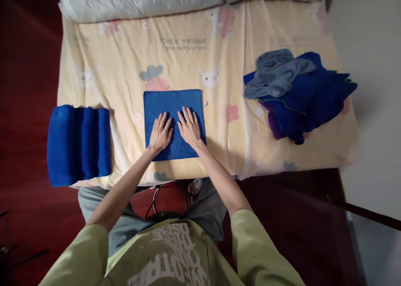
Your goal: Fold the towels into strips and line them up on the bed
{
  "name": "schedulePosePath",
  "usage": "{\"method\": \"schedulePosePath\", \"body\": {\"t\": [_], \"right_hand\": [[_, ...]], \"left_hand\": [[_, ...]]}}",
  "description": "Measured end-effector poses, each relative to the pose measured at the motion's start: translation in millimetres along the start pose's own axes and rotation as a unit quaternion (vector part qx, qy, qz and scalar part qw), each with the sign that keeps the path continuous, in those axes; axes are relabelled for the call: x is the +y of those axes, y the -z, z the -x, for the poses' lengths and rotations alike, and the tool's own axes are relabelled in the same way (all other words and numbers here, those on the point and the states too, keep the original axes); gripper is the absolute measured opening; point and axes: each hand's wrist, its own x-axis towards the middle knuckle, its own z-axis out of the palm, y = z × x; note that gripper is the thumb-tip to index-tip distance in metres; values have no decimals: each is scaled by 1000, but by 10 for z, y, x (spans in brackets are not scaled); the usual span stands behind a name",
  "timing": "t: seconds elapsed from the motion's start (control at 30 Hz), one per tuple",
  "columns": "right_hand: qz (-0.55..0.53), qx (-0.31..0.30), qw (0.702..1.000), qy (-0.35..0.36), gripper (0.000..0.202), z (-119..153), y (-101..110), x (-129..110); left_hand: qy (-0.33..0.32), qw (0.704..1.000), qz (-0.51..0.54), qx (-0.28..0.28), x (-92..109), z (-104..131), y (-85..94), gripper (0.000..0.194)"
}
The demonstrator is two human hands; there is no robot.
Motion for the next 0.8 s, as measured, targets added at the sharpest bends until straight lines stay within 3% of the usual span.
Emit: {"method": "schedulePosePath", "body": {"t": [0.2, 0.43, 0.6, 0.8], "right_hand": [[-6, -25, 996, 87, 53, 838, 190, 8], [17, -27, 987, 157, 50, 1633, 288, 280], [-24, -6, 990, 140, 65, 1845, 329, 495], [3, 23, 995, 94, 55, 1719, 257, 437]], "left_hand": [[-75, 996, -17, -52, 145, 843, 203, 54], [-111, 990, -7, -91, -159, 1522, 460, 49], [-73, 993, -8, -96, -325, 1667, 619, 47], [-42, 994, -39, -92, -258, 1532, 615, 50]]}}
